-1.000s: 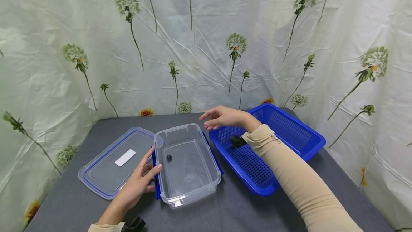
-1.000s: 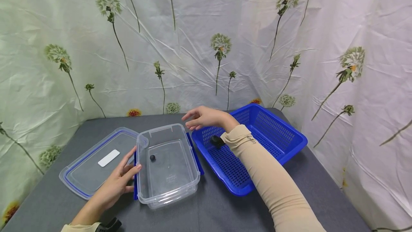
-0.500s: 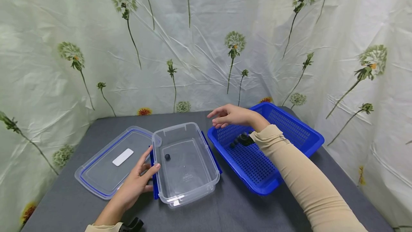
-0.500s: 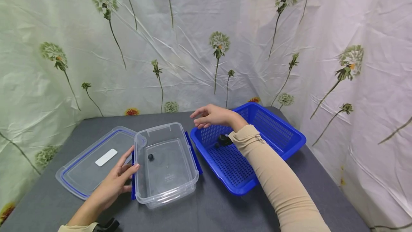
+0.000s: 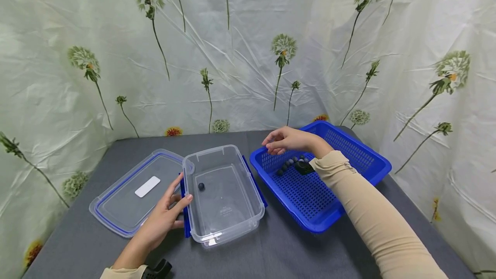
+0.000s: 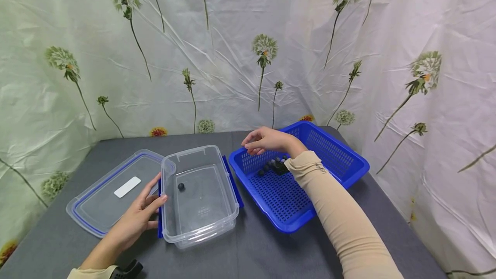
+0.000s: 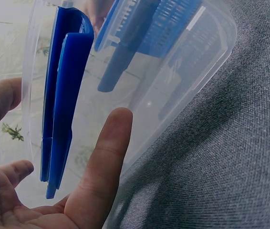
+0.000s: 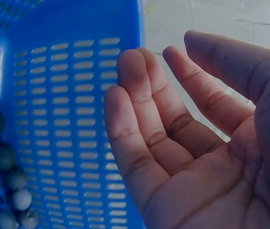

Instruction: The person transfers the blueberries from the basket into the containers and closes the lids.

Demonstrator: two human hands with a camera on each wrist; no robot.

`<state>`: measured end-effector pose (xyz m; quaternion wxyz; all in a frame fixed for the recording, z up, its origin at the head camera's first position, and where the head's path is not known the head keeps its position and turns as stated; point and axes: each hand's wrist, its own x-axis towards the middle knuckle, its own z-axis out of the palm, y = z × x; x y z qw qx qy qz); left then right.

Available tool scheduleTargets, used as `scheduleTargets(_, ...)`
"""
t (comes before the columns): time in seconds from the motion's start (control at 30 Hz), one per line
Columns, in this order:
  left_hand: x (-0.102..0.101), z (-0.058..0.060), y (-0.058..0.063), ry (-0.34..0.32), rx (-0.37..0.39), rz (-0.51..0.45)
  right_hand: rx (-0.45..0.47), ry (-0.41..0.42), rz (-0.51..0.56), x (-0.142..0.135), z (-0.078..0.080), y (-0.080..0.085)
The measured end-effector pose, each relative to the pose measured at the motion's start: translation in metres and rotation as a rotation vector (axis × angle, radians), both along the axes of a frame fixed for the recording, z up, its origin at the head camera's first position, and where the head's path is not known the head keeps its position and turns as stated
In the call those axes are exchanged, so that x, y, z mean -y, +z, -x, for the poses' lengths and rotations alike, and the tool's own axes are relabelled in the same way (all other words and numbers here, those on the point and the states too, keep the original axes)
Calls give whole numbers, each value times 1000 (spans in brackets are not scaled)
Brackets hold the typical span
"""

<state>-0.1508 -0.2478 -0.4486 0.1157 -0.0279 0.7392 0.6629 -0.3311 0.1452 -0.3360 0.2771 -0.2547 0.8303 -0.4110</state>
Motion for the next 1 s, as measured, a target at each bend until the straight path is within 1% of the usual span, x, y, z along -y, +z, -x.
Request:
scheduleTargets(0.2,0,0,-1,2,6,11,80,-16,27,-8,2,-9)
scheduleTargets(0.3,0,0,-1,3,6,16,106,-21,19,-11,1,-13)
scheduleTargets(0.43,0,0,-2,6,11,21,132,-20,-16,-14,0,-16)
scheduleTargets(0.6,1,1,-3,6,11,19,194,-12,-52,-16,-2,-22)
scheduleTargets(0.67,1,1,-2,7,12,17,221,-20,-74,-16,-1,-26)
scheduleTargets(0.83,1,1,-1,9,12,21,254,-25,-129,-18,1,-37)
scheduleTargets(1.0,0,1,1,9,11,25,281,-5,-162,-19,3,-47)
